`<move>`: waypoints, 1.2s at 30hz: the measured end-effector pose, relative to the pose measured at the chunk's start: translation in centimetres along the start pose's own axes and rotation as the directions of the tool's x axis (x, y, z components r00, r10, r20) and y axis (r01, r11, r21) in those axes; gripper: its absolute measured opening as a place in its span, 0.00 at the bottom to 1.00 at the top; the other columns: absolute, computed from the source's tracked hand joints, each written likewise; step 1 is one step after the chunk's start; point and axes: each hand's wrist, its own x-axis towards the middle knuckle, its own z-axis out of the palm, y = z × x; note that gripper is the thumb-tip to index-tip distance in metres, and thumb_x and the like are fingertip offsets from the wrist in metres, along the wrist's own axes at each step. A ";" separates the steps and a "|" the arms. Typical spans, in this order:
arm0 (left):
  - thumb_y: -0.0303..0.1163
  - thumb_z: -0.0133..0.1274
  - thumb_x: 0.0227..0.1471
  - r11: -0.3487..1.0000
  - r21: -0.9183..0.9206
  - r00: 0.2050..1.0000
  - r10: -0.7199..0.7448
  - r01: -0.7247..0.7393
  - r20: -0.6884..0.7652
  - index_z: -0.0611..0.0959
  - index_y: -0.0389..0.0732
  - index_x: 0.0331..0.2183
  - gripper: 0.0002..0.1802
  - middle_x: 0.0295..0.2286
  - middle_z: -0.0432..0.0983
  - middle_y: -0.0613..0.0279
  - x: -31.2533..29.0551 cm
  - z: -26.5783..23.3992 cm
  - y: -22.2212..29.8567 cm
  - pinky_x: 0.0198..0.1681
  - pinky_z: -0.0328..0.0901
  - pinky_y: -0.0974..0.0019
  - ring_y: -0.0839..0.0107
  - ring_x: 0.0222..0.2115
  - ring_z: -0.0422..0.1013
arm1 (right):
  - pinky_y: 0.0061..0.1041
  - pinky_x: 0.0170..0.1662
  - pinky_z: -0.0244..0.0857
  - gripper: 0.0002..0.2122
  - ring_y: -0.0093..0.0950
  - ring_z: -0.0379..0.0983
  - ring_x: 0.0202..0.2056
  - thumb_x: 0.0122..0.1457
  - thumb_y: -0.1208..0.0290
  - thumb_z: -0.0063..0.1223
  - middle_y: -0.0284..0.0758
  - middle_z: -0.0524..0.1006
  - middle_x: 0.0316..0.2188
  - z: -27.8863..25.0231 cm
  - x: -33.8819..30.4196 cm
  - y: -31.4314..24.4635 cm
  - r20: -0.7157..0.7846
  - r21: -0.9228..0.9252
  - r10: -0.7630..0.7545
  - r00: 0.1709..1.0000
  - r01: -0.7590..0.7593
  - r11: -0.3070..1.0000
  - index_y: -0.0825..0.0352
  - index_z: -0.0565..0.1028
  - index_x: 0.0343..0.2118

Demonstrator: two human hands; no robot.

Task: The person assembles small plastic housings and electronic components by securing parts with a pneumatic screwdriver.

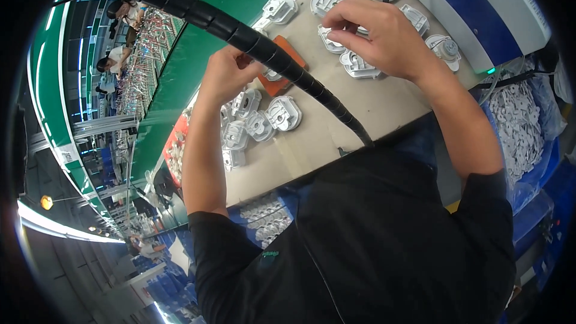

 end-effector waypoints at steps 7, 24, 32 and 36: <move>0.36 0.65 0.50 0.998 -0.036 0.999 -0.042 0.042 0.012 0.86 0.32 0.38 0.18 0.30 0.83 0.53 0.4 0.2 0.1 0.36 0.73 0.66 0.69 0.30 0.78 | 0.24 0.36 0.72 0.06 0.26 0.78 0.31 0.59 0.75 0.61 0.34 0.79 0.31 0.1 0.2 0.1 -0.009 -0.008 -0.027 1.000 0.027 1.000 0.68 0.78 0.38; 0.32 0.67 0.49 0.992 -0.123 0.992 0.008 -0.023 -0.124 0.84 0.31 0.39 0.17 0.35 0.81 0.49 -0.7 2.1 -1.5 0.37 0.73 0.61 0.61 0.32 0.78 | 0.24 0.38 0.72 0.10 0.28 0.78 0.34 0.59 0.75 0.62 0.35 0.79 0.31 0.9 3.1 -1.6 0.021 -0.075 -0.166 0.986 0.167 0.983 0.68 0.77 0.42; 0.34 0.68 0.49 0.989 -0.105 0.971 0.080 -0.106 -0.227 0.84 0.32 0.39 0.19 0.26 0.80 0.55 -1.7 1.7 -2.5 0.34 0.70 0.65 0.71 0.27 0.74 | 0.24 0.46 0.73 0.26 0.24 0.76 0.40 0.56 0.77 0.66 0.37 0.75 0.44 3.0 12.2 -10.0 -0.217 -0.016 -0.312 0.925 0.316 0.949 0.71 0.68 0.56; 0.34 0.66 0.49 0.978 -0.207 0.985 -0.015 -0.021 -0.170 0.84 0.31 0.39 0.18 0.35 0.81 0.42 -3.4 1.9 -2.4 0.41 0.71 0.55 0.50 0.36 0.78 | 0.34 0.55 0.68 0.42 0.35 0.71 0.52 0.52 0.66 0.72 0.46 0.71 0.52 7.1 17.9 -12.1 -0.381 -0.067 -0.470 0.796 0.483 0.873 0.72 0.57 0.65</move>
